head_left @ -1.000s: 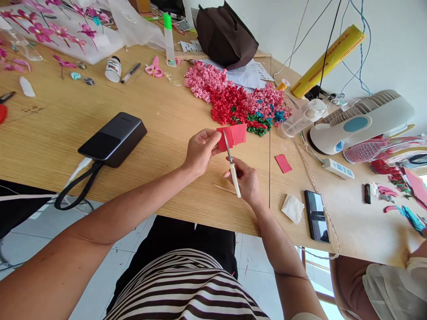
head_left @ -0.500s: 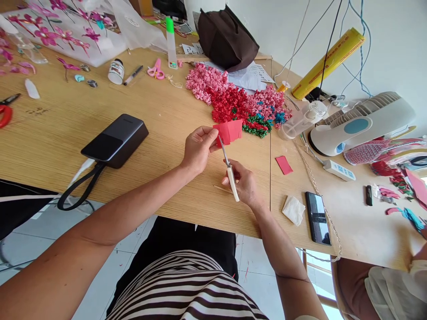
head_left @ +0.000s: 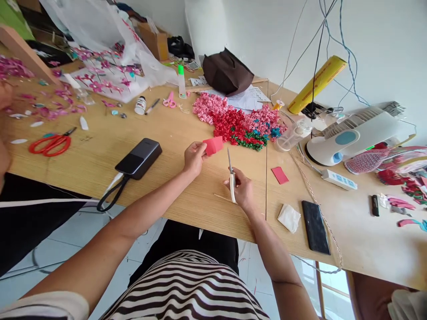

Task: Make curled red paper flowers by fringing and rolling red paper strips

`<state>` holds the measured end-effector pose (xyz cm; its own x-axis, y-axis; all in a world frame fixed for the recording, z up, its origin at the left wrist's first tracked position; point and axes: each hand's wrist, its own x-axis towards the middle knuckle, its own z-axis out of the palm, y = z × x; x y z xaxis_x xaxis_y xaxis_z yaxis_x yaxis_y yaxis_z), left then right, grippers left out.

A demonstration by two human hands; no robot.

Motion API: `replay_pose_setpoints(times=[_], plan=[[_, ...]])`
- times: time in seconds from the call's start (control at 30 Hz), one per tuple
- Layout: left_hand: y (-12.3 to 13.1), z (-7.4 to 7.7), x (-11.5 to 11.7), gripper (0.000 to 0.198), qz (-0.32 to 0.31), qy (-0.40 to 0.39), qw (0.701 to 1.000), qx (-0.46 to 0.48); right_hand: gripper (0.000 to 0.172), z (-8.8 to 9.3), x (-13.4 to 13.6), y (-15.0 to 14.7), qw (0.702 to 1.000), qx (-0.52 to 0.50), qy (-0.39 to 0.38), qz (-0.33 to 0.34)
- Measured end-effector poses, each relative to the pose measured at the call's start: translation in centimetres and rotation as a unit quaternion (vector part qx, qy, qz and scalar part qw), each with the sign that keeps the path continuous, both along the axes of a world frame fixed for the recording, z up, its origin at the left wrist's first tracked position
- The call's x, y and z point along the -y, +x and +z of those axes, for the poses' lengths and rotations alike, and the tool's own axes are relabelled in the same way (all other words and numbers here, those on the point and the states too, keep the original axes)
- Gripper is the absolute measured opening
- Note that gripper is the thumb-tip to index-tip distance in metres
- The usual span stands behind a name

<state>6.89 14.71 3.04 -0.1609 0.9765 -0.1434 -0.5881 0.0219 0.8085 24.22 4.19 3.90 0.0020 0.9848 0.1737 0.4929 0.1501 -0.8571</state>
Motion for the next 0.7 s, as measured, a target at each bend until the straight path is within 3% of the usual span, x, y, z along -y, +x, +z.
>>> replay_pose_setpoints(times=[0.13, 0.23, 0.5, 0.7], plan=[[-0.4, -1.4, -0.8, 0.018, 0.037, 0.012, 0.995, -0.092, 0.057, -0.2, -0.5, 0.2, 0.999, -0.006, 0.004, -0.031], [-0.7, -2.2, -1.3, 0.016, 0.020, 0.011, 0.994, -0.105, 0.055, -0.5, -0.6, 0.3, 0.999, -0.017, -0.007, -0.038], [-0.5, -1.8, -1.2, 0.013, -0.098, -0.041, 0.994, -0.015, 0.050, -1.6, -0.1, -0.2, 0.997, -0.073, -0.028, -0.025], [-0.3, -1.6, -1.1, 0.012, -0.084, -0.057, 0.994, 0.031, 0.052, -2.3, -0.4, -0.3, 0.984, -0.158, -0.080, -0.032]])
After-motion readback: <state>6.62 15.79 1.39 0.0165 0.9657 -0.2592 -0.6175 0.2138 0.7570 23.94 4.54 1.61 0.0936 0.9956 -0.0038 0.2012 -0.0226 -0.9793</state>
